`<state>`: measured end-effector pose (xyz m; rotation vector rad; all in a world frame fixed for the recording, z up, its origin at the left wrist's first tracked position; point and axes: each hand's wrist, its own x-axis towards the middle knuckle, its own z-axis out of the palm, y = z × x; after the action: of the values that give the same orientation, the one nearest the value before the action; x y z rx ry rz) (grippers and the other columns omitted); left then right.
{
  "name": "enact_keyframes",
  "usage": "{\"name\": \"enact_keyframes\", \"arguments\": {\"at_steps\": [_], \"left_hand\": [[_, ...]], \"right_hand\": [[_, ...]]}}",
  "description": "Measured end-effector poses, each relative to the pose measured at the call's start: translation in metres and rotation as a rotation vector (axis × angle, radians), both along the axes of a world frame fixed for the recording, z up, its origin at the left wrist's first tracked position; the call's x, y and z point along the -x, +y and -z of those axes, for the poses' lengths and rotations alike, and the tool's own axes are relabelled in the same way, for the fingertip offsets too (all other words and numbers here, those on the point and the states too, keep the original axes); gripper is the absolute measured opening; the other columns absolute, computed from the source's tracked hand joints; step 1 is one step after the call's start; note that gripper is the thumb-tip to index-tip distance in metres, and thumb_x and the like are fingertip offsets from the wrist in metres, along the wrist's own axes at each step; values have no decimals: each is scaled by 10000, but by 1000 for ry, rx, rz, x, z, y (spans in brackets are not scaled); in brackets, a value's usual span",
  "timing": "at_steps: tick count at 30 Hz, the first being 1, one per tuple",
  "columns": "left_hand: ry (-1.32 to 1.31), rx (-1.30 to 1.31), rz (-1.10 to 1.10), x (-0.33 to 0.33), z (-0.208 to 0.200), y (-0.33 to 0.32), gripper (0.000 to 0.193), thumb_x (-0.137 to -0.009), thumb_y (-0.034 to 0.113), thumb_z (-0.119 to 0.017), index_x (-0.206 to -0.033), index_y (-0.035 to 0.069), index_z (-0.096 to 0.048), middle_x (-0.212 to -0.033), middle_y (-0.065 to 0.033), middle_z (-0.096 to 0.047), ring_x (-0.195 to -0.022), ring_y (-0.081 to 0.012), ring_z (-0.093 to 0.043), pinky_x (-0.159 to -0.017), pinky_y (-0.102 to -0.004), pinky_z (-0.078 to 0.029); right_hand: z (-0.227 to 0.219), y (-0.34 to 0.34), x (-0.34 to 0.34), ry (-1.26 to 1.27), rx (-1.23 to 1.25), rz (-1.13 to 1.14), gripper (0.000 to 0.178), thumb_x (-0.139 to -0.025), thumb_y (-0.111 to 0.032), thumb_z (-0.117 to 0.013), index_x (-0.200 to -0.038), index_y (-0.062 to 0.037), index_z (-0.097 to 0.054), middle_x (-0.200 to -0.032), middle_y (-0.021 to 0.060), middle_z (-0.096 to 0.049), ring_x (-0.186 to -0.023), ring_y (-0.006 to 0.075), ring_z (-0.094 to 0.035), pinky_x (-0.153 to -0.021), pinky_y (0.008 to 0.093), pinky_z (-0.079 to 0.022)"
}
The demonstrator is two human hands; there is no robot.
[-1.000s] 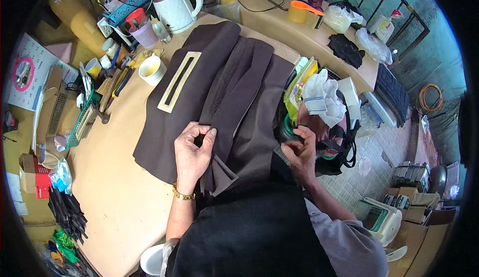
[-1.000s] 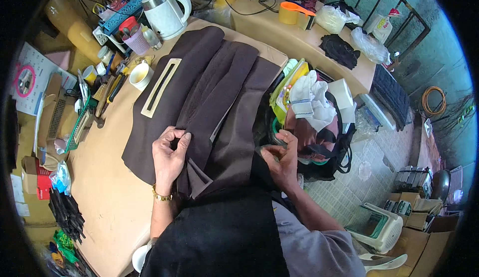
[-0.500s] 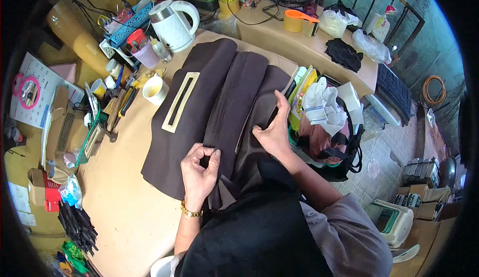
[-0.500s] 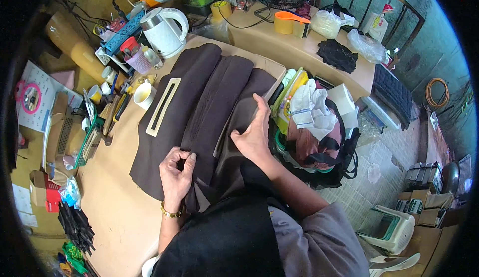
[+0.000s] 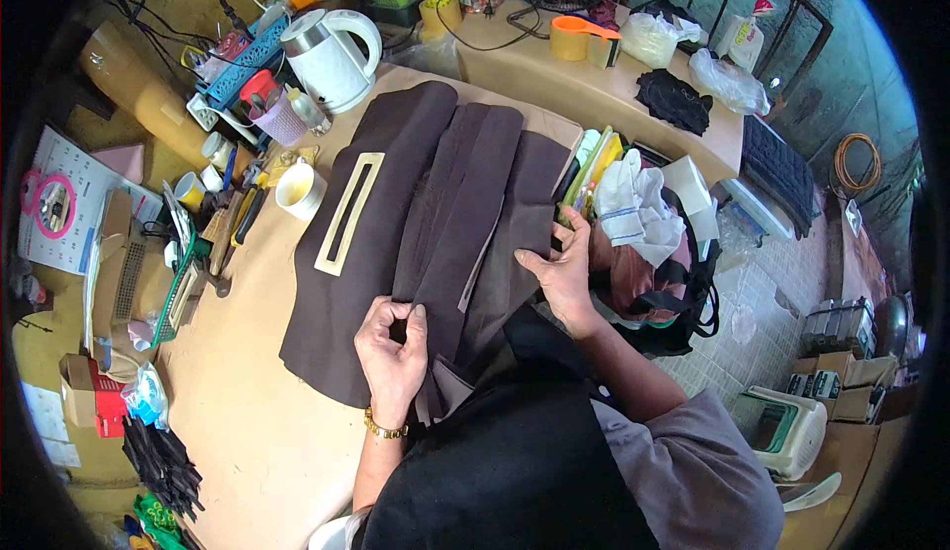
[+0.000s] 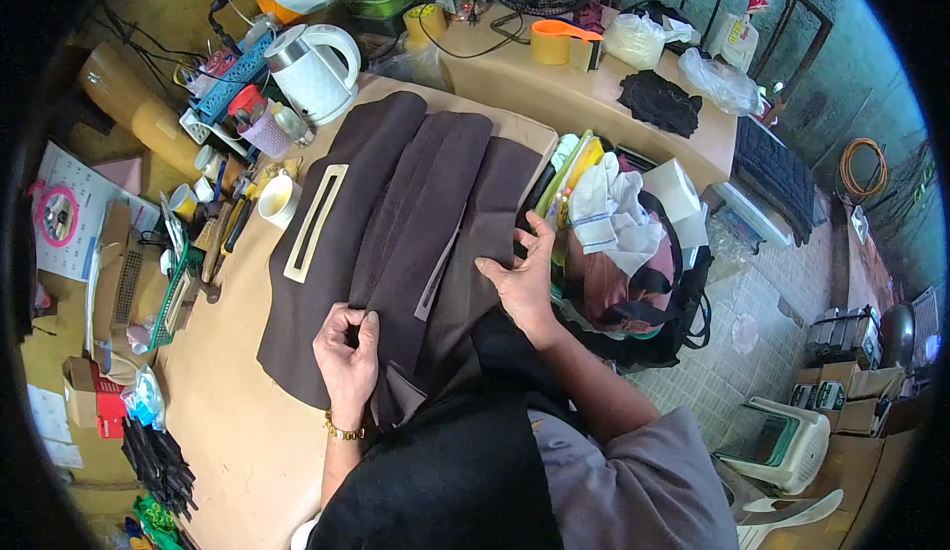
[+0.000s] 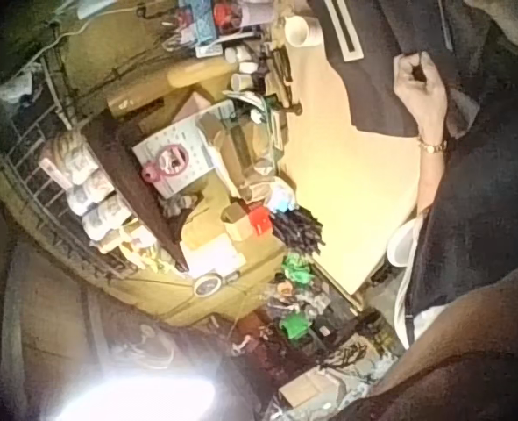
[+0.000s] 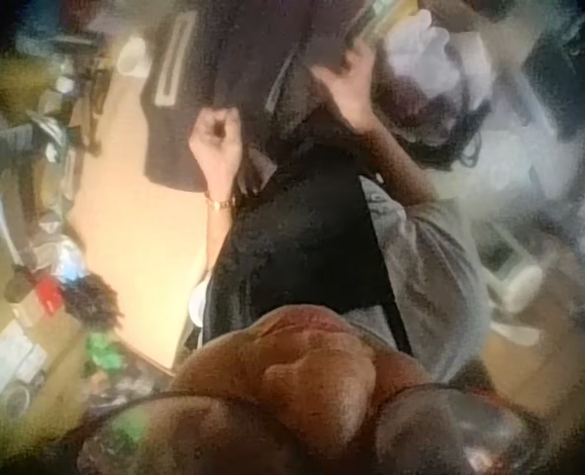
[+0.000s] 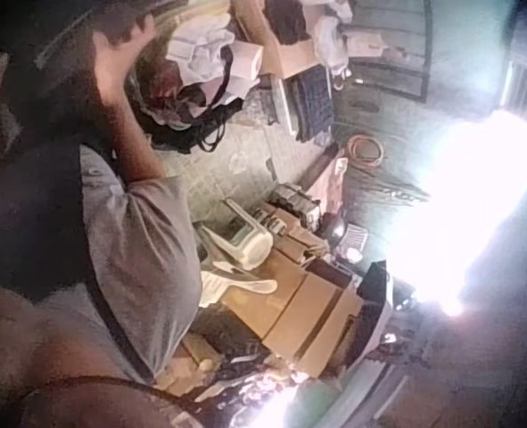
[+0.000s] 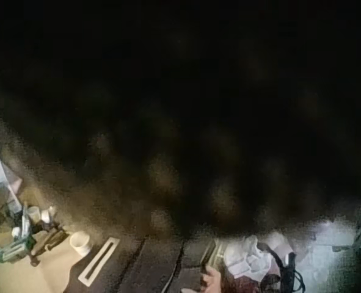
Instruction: The person applies glue from a small cup onto the surfaces and edges of leather panels, spreading the adhesive with a finger.
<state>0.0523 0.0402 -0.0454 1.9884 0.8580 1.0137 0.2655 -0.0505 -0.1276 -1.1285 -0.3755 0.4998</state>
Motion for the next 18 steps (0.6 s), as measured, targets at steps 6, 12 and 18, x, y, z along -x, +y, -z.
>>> {"name": "enact_keyframes", "arguments": {"at_steps": [6, 12, 18], "left_hand": [[-69, 86, -16, 3, 4, 2, 130, -861, -5, -697, -788, -39, -595, -789, -92, -624, -803, -183, -597, -806, -335, -484], [-90, 109, -42, 7, -2, 4, 143, -879, 7, -704, -788, -30, -600, -777, -69, -615, -824, -168, -576, -896, -336, -458], [-93, 101, -37, 5, -3, 4, 151, -892, 33, -700, -795, -44, -613, -795, -65, -607, -782, -142, -561, -833, -302, -468]], "right_hand": [[2, -9, -1, -46, 52, 10, 839, -796, 159, -690, -1460, -59, -227, -1310, 158, -495, -1152, 218, -582, -936, 349, -540], [20, -28, -4, -4, 32, -3, 839, -801, 137, -705, -1447, -72, -213, -1278, 167, -451, -1129, 255, -587, -926, 373, -554], [31, -58, 38, 57, -13, -218, 934, -809, 157, -675, -1515, -92, -116, -1441, 216, -362, -1199, 283, -574, -981, 389, -530]]}}
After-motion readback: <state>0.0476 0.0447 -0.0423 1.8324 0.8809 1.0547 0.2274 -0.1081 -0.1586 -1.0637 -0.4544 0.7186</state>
